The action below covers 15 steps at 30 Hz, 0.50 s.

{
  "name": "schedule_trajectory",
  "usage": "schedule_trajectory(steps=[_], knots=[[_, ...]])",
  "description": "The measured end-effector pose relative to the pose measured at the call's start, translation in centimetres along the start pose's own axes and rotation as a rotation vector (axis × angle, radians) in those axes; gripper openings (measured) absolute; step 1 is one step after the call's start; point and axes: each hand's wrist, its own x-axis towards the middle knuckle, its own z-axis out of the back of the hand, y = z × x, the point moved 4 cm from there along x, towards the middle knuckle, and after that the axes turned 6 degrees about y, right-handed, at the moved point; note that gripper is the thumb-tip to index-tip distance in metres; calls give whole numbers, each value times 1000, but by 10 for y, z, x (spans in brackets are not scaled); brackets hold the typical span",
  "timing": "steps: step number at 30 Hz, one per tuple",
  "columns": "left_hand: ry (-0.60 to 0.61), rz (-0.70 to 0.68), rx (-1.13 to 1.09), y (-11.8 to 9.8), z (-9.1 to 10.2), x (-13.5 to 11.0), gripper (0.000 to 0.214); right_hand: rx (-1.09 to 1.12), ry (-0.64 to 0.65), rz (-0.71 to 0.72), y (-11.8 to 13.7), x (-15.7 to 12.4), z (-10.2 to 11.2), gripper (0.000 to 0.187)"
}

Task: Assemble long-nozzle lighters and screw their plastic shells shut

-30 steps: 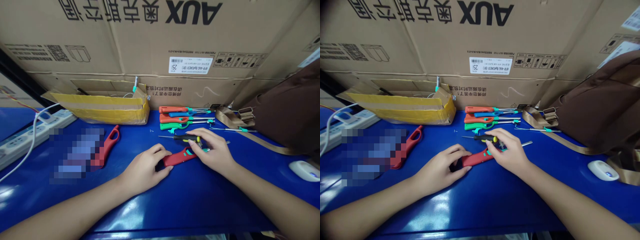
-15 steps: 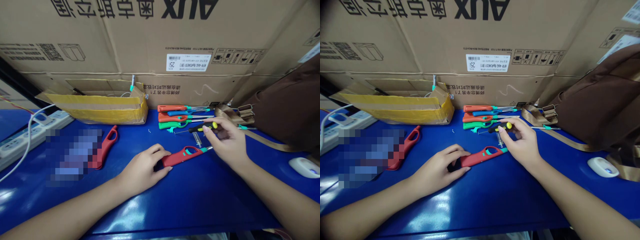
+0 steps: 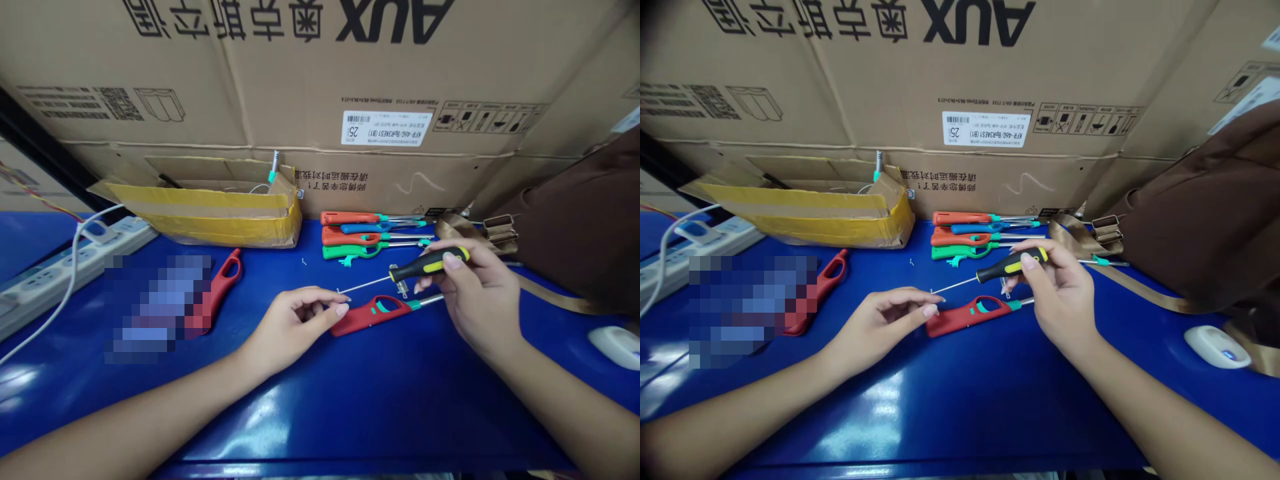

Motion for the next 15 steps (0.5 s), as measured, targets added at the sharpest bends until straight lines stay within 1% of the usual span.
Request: schedule_trajectory(steps=[3, 6, 15], knots=[[-20, 40, -130, 0, 3, 2, 26, 13, 14, -27, -1, -2, -2, 13], [-42, 72, -183, -1, 5, 2, 26, 31, 7, -75, -3, -1, -2, 13], [-23, 91, -176, -1, 4, 3, 19, 84, 33, -137, -8, 0, -5, 13]])
